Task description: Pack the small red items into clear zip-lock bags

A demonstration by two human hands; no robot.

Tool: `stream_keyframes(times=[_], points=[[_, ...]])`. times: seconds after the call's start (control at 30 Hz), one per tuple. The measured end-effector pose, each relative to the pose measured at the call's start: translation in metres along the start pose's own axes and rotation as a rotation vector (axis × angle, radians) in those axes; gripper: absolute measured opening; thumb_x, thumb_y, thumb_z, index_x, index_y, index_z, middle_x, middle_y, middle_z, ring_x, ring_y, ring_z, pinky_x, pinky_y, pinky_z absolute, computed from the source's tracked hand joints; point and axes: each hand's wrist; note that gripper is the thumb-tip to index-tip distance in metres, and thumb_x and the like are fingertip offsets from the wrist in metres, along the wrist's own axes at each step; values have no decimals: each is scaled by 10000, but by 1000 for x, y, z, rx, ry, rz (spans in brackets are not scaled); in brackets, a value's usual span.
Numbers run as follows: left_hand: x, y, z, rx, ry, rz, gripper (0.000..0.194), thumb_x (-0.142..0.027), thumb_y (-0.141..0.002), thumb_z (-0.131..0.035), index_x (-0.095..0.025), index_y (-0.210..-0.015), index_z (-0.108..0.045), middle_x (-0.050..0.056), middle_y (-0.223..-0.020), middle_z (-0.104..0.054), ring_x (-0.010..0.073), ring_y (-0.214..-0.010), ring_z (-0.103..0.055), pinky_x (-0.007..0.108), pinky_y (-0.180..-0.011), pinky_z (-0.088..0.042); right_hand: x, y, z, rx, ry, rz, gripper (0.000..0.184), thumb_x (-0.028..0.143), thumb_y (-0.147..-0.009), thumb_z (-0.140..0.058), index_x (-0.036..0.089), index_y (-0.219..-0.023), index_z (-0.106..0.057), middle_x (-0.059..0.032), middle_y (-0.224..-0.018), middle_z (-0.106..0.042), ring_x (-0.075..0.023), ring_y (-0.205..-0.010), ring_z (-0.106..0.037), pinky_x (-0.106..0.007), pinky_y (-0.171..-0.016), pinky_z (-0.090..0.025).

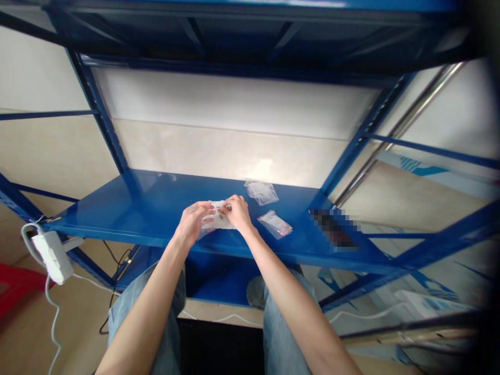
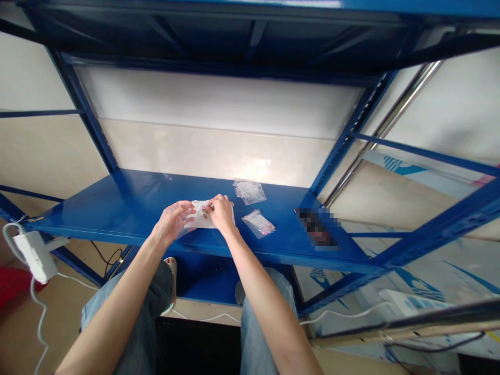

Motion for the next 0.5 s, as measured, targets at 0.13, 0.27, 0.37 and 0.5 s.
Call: stream_keyframes(times=[0.13,0.27,0.37,0.5], points=[[2,0,1,-48,-16,-19,322,-289,-614,-869,-139,-817,-670,52,-773,-702,170,-720,-686,262,-631,-522,9,1,2,27,19,68,68,280,-881,-724,236,-844,-760,-67,-1036,-668,-242,-1008,-529,-347,-867,-423],[3,0,1,-47,-53,-15,331,-316,-635,-859,-143,-840,-665,57,-755,-709,157,-660,-672,264,-619,-519,14,3,-2,28,52,124,99,191,-901,-660,226,-858,-743,-67,-1032,-663,-240,-1022,-521,-346,-869,-411],[4,1,0,-12,-93,9,338,-338,-643,-861,-139,-859,-693,70,-769,-721,168,-659,-675,275,-615,-524,14,3,-4,23,39,125,115,186,-911,-642,221,-865,-741,-69,-1025,-662,-237,-1009,-521,-341,-861,-409],[4,4,-5,56,-161,11,363,-336,-633,-870,-103,-891,-766,110,-820,-745,189,-713,-687,293,-654,-540,11,0,-4,47,1,92,97,220,-898,-678,228,-833,-749,-68,-1014,-662,-235,-987,-520,-334,-846,-407]])
Point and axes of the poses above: each hand's wrist, its own y-axis away from the middle knuckle, its own z-axis out of the back of the hand, x = y × z
